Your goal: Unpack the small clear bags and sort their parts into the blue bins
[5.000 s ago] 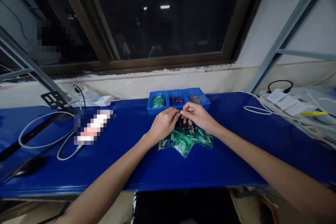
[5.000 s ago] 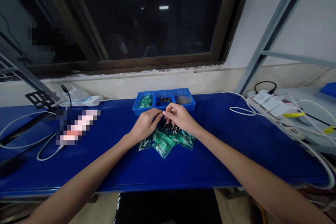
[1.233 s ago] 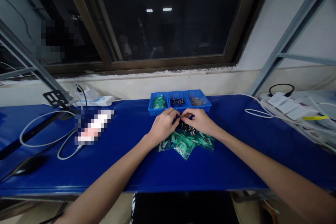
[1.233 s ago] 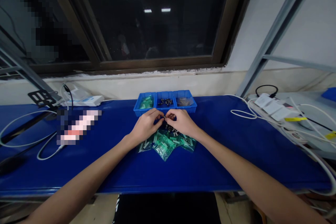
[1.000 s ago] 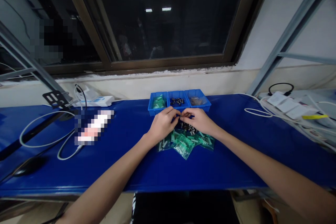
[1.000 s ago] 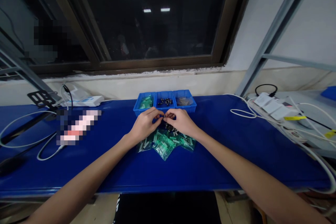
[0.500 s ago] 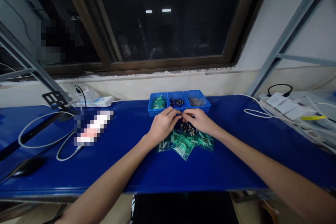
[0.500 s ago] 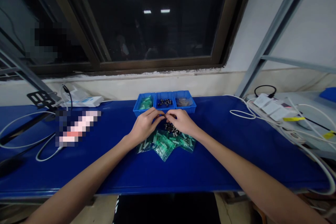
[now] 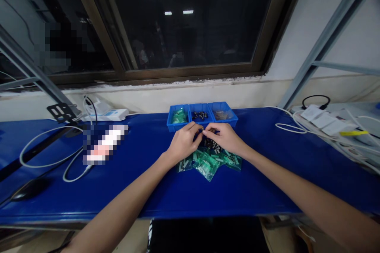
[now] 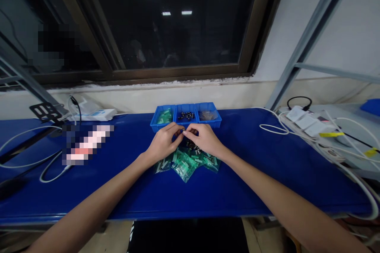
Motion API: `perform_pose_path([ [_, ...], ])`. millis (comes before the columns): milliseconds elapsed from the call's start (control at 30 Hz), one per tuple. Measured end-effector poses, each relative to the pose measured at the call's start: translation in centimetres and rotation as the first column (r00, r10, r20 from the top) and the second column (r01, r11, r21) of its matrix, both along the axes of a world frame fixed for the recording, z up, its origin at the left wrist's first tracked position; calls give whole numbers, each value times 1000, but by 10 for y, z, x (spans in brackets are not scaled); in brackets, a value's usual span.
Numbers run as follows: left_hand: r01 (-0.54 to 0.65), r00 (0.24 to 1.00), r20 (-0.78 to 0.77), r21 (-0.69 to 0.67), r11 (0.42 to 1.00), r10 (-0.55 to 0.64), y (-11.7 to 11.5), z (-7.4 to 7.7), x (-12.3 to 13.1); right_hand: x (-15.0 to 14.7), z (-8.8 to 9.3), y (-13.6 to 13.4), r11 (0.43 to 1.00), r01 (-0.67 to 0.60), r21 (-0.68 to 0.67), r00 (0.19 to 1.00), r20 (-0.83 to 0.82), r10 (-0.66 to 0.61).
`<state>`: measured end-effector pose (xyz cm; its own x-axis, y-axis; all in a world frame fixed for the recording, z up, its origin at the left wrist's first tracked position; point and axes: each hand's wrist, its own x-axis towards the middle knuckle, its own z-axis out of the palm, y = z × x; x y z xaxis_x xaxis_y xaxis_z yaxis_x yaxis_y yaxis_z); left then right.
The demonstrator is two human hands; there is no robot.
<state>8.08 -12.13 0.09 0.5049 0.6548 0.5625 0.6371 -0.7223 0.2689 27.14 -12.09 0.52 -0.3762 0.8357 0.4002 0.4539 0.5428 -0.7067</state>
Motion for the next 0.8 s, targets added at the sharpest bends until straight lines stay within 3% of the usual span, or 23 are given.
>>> perform_pose_path([
  [267,-13,998,-61,9,1000,14,-2,3,1,-1,4,-2,1000,16,-17,993,-114,-18],
  [567,15,992,-129,-1,1000,-15,-1,3,1,3,1,6,983,-127,-134,984,-140,109],
  [800,-30,999,19,-11,999,31,0,3,0,2,-2,6,971,-167,-173,982,-120,147],
])
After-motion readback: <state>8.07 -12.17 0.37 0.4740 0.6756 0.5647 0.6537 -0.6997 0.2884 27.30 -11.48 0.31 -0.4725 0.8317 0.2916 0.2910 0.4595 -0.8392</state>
